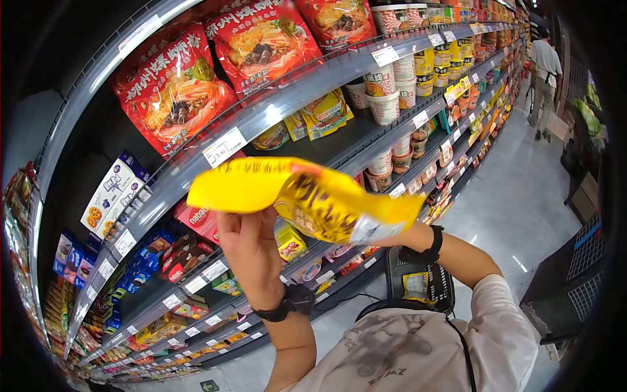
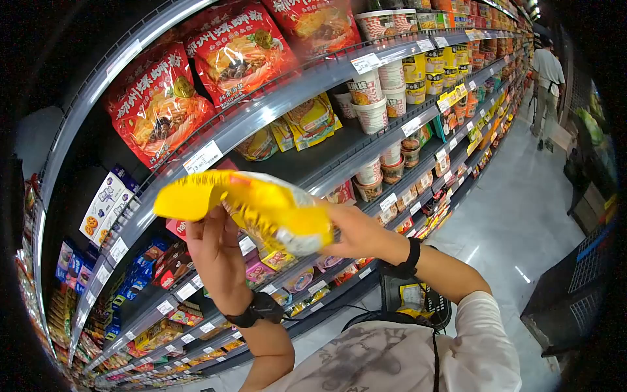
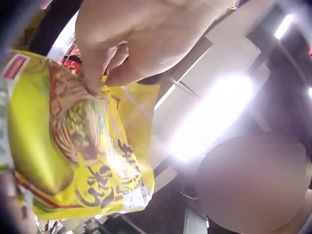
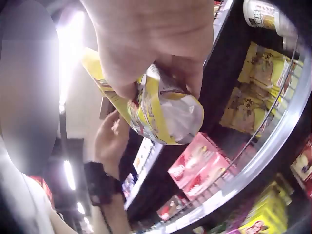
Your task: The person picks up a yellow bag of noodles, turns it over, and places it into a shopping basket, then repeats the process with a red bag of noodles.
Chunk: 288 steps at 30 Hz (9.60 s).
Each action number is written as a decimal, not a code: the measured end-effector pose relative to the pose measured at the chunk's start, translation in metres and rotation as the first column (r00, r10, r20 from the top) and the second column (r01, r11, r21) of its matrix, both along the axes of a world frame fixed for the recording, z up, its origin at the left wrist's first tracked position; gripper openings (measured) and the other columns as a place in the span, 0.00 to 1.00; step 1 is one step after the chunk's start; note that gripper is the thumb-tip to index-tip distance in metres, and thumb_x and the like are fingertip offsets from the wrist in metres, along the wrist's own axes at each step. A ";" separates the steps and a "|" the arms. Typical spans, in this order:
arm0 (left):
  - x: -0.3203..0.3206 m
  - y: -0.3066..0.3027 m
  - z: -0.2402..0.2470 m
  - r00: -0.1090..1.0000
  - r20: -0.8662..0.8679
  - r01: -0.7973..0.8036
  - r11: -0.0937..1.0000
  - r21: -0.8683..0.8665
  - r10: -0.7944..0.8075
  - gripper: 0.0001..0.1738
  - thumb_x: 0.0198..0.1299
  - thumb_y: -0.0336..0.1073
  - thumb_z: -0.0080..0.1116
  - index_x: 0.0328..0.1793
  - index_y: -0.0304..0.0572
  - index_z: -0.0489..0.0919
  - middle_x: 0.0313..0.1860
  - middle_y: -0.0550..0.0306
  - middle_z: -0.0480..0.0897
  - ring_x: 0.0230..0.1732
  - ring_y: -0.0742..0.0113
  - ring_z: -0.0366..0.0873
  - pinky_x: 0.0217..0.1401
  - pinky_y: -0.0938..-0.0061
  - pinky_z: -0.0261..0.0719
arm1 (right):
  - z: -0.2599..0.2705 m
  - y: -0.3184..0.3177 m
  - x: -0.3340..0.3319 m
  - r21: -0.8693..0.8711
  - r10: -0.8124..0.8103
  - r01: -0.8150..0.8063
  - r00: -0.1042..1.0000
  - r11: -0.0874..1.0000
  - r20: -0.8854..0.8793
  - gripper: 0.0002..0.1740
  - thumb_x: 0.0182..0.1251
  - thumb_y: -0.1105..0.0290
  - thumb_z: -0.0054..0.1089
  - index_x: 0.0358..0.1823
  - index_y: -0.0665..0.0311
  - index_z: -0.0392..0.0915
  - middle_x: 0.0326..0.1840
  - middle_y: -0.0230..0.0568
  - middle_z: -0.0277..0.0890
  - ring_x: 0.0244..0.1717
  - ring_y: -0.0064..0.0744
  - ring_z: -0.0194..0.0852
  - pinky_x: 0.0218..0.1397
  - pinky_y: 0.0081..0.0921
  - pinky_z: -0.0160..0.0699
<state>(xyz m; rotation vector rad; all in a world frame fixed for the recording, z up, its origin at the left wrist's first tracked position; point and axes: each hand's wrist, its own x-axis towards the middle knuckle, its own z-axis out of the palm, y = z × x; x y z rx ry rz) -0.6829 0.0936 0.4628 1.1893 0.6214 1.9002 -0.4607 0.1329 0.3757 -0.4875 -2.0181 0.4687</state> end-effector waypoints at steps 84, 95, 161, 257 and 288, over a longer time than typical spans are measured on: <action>0.210 -0.088 -0.137 0.849 -0.278 0.307 0.849 -0.430 -0.449 0.35 0.71 0.41 0.57 0.77 0.33 0.58 0.72 0.49 0.69 0.71 0.64 0.66 0.74 0.68 0.61 | -0.051 -0.134 0.233 -0.841 -0.267 -0.307 0.851 0.444 -0.452 0.31 0.65 0.73 0.68 0.68 0.66 0.66 0.60 0.37 0.77 0.57 0.25 0.77 0.59 0.26 0.79; 0.253 -0.080 -0.132 0.850 -0.179 0.408 0.835 -0.370 -0.495 0.40 0.69 0.37 0.59 0.80 0.33 0.51 0.73 0.45 0.68 0.72 0.61 0.67 0.74 0.65 0.64 | -0.055 -0.172 0.278 -0.817 -0.283 -0.135 0.896 0.560 -0.342 0.37 0.63 0.71 0.70 0.72 0.66 0.64 0.64 0.37 0.74 0.64 0.26 0.70 0.69 0.28 0.67; 0.283 -0.045 -0.794 0.159 -0.319 -0.359 0.246 -0.900 -0.934 0.19 0.61 0.47 0.59 0.44 0.37 0.85 0.41 0.43 0.86 0.45 0.49 0.85 0.48 0.60 0.79 | -0.716 -0.122 0.278 -0.729 0.123 0.581 0.745 0.362 0.655 0.12 0.63 0.67 0.52 0.43 0.59 0.83 0.40 0.51 0.83 0.44 0.52 0.82 0.50 0.44 0.81; 0.008 0.025 -0.106 0.867 -0.356 0.193 0.894 -0.404 -0.348 0.23 0.64 0.32 0.65 0.63 0.32 0.74 0.54 0.54 0.82 0.53 0.71 0.79 0.58 0.74 0.76 | -0.037 -0.021 0.030 -0.775 -0.151 -0.331 0.867 0.538 -0.475 0.34 0.74 0.64 0.60 0.74 0.67 0.57 0.68 0.40 0.69 0.64 0.27 0.69 0.64 0.29 0.74; 0.026 -0.013 -0.065 0.816 -0.576 0.158 0.977 0.144 -0.047 0.57 0.51 0.49 0.75 0.80 0.31 0.55 0.83 0.38 0.49 0.83 0.45 0.46 0.82 0.52 0.43 | 0.019 -0.055 0.032 -0.165 -0.109 -0.841 0.127 0.515 -0.986 0.37 0.66 0.56 0.55 0.73 0.68 0.62 0.67 0.56 0.72 0.62 0.52 0.78 0.67 0.49 0.75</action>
